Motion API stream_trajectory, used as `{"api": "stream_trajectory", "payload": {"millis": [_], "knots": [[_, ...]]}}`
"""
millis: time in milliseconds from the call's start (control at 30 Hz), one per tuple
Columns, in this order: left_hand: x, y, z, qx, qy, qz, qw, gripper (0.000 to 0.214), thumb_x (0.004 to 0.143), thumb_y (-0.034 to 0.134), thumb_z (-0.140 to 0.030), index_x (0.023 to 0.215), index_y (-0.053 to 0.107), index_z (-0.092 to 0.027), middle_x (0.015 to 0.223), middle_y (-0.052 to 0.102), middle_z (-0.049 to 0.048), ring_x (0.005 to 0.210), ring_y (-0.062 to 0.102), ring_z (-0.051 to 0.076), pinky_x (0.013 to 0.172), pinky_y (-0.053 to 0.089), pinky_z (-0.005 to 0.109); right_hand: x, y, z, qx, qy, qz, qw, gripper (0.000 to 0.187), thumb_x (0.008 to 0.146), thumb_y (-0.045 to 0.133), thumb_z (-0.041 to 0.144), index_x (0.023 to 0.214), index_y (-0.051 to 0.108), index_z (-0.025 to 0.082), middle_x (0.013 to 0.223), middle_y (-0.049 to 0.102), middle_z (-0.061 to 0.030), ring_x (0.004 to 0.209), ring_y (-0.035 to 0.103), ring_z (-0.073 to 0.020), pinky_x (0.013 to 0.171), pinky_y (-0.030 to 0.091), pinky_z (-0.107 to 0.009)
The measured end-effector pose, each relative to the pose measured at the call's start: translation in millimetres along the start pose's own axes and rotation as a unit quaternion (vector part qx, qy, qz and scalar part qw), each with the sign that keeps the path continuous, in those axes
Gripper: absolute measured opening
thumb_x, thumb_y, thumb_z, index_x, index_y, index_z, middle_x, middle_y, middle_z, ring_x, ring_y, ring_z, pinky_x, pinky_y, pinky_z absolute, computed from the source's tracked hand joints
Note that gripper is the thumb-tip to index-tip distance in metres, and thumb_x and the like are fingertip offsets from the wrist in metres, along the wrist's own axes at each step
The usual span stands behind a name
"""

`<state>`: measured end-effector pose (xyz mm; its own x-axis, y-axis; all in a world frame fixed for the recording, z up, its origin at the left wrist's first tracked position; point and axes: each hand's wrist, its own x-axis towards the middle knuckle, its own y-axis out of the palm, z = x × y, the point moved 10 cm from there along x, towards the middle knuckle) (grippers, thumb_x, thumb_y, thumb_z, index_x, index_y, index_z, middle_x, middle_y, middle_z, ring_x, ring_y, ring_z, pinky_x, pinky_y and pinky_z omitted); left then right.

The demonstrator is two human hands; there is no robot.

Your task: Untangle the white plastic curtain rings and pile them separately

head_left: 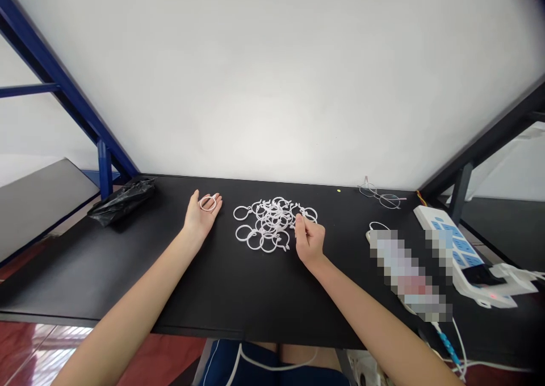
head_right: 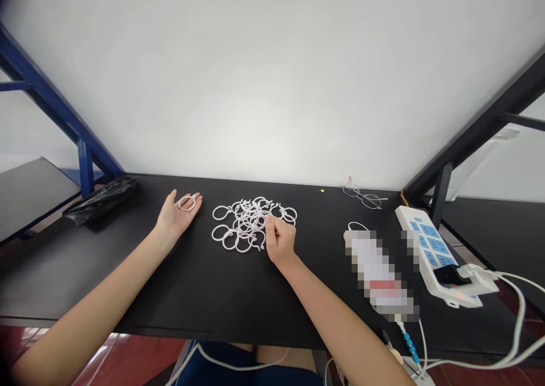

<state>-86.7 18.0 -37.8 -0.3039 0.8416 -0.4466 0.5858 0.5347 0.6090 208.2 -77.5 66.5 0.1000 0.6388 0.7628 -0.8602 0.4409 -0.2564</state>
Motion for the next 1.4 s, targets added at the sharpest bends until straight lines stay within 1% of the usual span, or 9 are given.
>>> {"api": "stream_trajectory", "payload": {"millis": [133,267,333,633,900,1033,1167,1300,1400], "knots": [[2.9,-3.2,-2.6,-0.011,-0.005,-0.005,1.0,0.034,0.098,0.036,-0.038,0.09,0.057,-0.013,0.086,0.066,0.0129,0.09,0.069,0.02,0.076,0.059,0.028,-0.8,-0.2,-5.3,0.0,0.017,-0.003,1.0,0.048,0.099,0.04,0.027,0.052,0.029,0.02,0.045,0.032,0.0055,0.041,0.027,-0.0063,0.043,0.023,-0.025],[1.9,4.2,-9.9,-0.053,0.013,0.044,0.998,0.068,0.094,0.021,-0.064,0.101,0.059,-0.009,0.097,0.066,0.0185,0.1,0.067,0.026,0.081,0.057,0.033,-1.2,1.2,-6.3,0.007,0.018,-0.002,1.0,0.048,0.099,0.041,0.027,0.054,0.025,0.021,0.046,0.028,0.0059,0.042,0.025,-0.0063,0.044,0.022,-0.025],[0.1,6.0,-12.7,-0.063,0.02,0.057,0.996,0.074,0.092,0.019,-0.068,0.107,0.059,-0.007,0.103,0.066,0.0199,0.105,0.066,0.027,0.085,0.056,0.034,-1.0,1.4,-6.2,0.006,0.017,-0.001,1.0,0.048,0.099,0.041,0.028,0.054,0.025,0.021,0.046,0.029,0.0058,0.042,0.025,-0.0064,0.044,0.022,-0.026],[0.0,-5.2,-15.9,-0.039,0.034,0.014,0.999,0.067,0.094,0.027,-0.06,0.115,0.061,-0.007,0.106,0.066,0.0196,0.096,0.067,0.023,0.077,0.055,0.028,-1.5,-1.8,-8.3,-0.001,0.02,-0.003,1.0,0.049,0.099,0.042,0.029,0.053,0.029,0.02,0.045,0.032,0.0053,0.041,0.027,-0.006,0.043,0.024,-0.025],[-2.7,-12.8,-26.7,-0.009,0.088,-0.026,0.996,0.063,0.092,0.027,-0.055,0.104,0.07,-0.011,0.116,0.068,0.0174,0.122,0.058,0.022,0.11,0.039,0.029,-3.0,-4.7,-15.2,0.005,0.048,-0.006,0.999,0.05,0.099,0.042,0.031,0.052,0.03,0.02,0.045,0.031,0.0054,0.041,0.026,-0.0064,0.043,0.021,-0.026],[-7.0,-11.7,-28.7,-0.002,0.105,-0.029,0.994,0.055,0.093,0.03,-0.05,0.101,0.07,-0.013,0.111,0.07,0.0158,0.121,0.059,0.021,0.114,0.034,0.031,-4.4,-5.0,-21.8,0.042,0.076,-0.01,0.996,0.048,0.098,0.041,0.029,0.051,0.032,0.021,0.045,0.033,0.0045,0.042,0.031,-0.0079,0.044,0.024,-0.027],[-11.1,-7.7,-29.1,0.002,0.124,-0.017,0.992,0.059,0.093,0.028,-0.053,0.093,0.07,-0.011,0.107,0.071,0.0171,0.116,0.063,0.022,0.111,0.038,0.032,-6.3,1.3,-28.9,0.121,0.102,0.021,0.987,0.038,0.091,0.034,0.019,0.053,0.037,0.022,0.047,0.039,0.0023,0.043,0.036,-0.0109,0.044,0.028,-0.028],[-10.7,4.3,-24.4,0.023,0.109,0.038,0.993,0.061,0.093,0.028,-0.056,0.083,0.068,-0.011,0.109,0.071,0.0179,0.112,0.065,0.024,0.103,0.047,0.034,-7.4,1.7,-28.5,0.155,0.098,0.032,0.983,0.025,0.079,0.035,0.012,0.057,0.042,0.022,0.048,0.039,0.003,0.042,0.035,-0.0113,0.043,0.025,-0.028],[-13.4,27.6,-7.6,0.126,0.053,0.149,0.979,0.049,0.092,0.04,-0.05,0.088,0.07,-0.011,0.114,0.071,0.0163,0.115,0.064,0.023,0.103,0.047,0.035,-7.3,1.4,-25.2,0.126,0.087,0.038,0.988,0.025,0.076,0.035,0.01,0.054,0.041,0.022,0.05,0.041,0.0027,0.044,0.036,-0.0109,0.044,0.026,-0.027]]}}
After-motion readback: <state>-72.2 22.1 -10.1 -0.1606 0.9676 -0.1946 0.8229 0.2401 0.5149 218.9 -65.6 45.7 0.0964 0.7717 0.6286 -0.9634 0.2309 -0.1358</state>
